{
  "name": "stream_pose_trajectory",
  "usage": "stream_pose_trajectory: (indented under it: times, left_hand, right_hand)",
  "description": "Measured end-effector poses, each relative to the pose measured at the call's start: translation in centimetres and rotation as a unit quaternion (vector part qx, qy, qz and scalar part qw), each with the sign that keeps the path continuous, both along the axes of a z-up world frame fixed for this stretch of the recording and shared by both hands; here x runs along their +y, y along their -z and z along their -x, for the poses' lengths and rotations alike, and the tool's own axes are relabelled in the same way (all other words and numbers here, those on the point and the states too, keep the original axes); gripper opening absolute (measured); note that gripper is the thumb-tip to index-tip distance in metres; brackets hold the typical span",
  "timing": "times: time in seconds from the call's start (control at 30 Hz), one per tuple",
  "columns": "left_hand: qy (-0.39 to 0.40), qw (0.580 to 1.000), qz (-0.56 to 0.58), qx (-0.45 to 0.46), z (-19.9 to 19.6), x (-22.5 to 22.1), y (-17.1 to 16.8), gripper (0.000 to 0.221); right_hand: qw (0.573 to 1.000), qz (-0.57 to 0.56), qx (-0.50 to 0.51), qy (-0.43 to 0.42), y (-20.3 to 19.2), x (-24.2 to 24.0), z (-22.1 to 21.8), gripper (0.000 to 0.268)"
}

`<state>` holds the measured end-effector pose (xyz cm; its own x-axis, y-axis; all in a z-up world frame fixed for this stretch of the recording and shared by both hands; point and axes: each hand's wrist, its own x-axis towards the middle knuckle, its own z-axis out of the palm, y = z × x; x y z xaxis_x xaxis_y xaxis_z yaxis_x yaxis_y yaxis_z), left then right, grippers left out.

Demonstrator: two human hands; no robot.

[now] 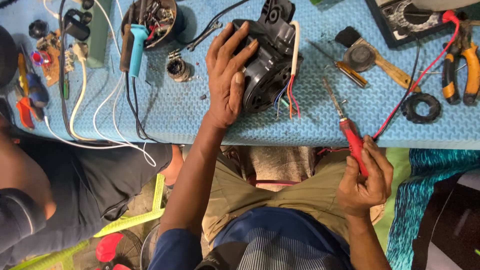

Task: Testing the electrical connections and wiring of a motor using a multimeter and probes on a repair bench.

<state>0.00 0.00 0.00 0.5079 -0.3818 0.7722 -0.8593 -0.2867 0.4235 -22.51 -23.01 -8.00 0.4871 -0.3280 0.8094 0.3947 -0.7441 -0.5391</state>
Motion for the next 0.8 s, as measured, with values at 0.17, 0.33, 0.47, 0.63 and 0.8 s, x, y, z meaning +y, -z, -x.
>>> stream_pose_trajectory:
  times: [0.17,0.33,0.47,0.63,0.8]
  left_hand:
    - [-0.003,1.000,-0.005,-0.001,0.2,0.1,-0.6,0.053]
    - [-0.004,1.000,0.005,-0.015,0.0,-0.3,-0.6,0.056]
    - [-0.007,1.000,0.010,-0.012,-0.1,-0.4,-0.4,0.054]
    - [-0.013,1.000,0.006,-0.002,0.3,-0.5,-0.7,0.055]
    - [-0.008,1.000,0.010,-0.014,0.1,-0.3,-0.6,0.055]
  right_hand:
    - [1.000,-0.016,-0.007,0.010,-0.4,-0.2,0.4,0.022]
    - [0.998,-0.015,-0.026,0.057,-2.1,-2.5,1.5,0.024]
    - [0.981,0.032,-0.043,0.184,-4.6,-5.6,1.2,0.029]
    - [0.983,0.046,-0.059,0.168,-4.2,-9.4,0.2,0.026]
    - [0.985,0.107,-0.024,0.136,-4.1,-10.4,-0.9,0.016]
